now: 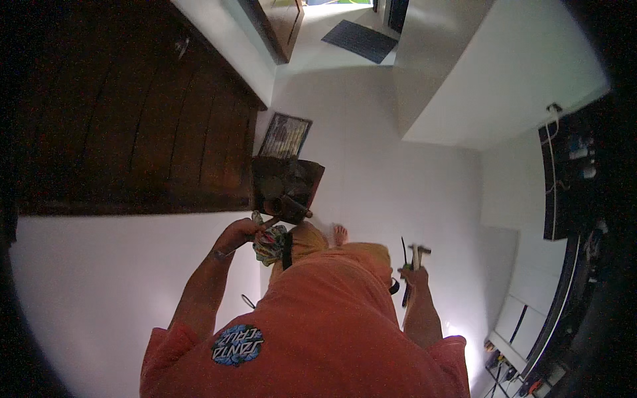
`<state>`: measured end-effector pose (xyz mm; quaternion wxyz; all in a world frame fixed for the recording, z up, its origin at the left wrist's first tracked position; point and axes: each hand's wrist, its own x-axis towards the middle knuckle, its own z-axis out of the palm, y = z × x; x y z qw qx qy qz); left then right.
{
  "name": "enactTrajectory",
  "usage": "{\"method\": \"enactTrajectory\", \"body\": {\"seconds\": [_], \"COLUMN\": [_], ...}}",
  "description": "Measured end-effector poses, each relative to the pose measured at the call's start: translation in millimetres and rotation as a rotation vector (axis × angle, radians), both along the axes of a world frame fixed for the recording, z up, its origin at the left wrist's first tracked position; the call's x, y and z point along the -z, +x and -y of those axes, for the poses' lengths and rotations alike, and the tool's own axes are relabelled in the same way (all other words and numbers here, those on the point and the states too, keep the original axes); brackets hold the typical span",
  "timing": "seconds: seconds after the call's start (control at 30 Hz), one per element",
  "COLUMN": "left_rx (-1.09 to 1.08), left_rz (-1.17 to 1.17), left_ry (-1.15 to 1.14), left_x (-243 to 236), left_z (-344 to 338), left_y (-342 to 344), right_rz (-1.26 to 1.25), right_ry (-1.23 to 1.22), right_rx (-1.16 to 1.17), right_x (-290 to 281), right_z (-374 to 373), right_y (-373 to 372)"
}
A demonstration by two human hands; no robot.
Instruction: The person walks from inside a house to an outdoor patio area carrying a box of tools. They place the box on the ground, open it, and begin sorting the tools inside, picking up and examining items like pliers and a level before placing them back.
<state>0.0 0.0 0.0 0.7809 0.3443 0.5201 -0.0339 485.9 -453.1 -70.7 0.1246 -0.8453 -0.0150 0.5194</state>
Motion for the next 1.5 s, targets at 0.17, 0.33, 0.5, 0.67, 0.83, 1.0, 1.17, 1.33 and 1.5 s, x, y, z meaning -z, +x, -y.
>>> {"method": "enactTrajectory", "body": {"seconds": [0.17, 0.33, 0.5, 0.67, 0.83, 1.0, 1.17, 1.33, 1.5], "left_rx": [0.181, -0.124, -0.11, 0.371, 0.104, 0.075, 0.239, 0.248, 0.262], "left_rz": [-0.052, -0.119, 0.09, -0.266, -0.295, -0.347, -0.383, -0.28, -0.44], "left_ry": [0.024, -0.204, -0.43, -0.15, -0.3, -0.258, -0.264, -0.141, -0.11], "left_x": [7, 41, 104, 111, 73, 44, 31, 37, 46], "left_z": [-23, -18, -36, -48, -44, -53, -69, -64, -89], "left_y": [8, 0, -23, -7, 30, 60, 64, 64, 71], "right_rz": [0.447, 0.234, 0.302, 0.22, 0.027, 0.218, 0.155, 0.317, 0.301], "right_ry": [0.167, 0.159, 0.09, 0.017, 0.021, -0.107, 0.223, 0.144, 0.22], "right_rx": [-0.385, -0.258, -0.297, -0.242, 0.059, -0.171, -0.219, -0.442, -0.431], "right_x": [-58, -81, -45, -32, -37, -21, -49, -71, -79], "right_z": [-122, -155, -94, -4, 44, -29, -120, -138, -153], "right_y": [47, 39, -3, -37, -54, -8, 35, 21, 19]}}
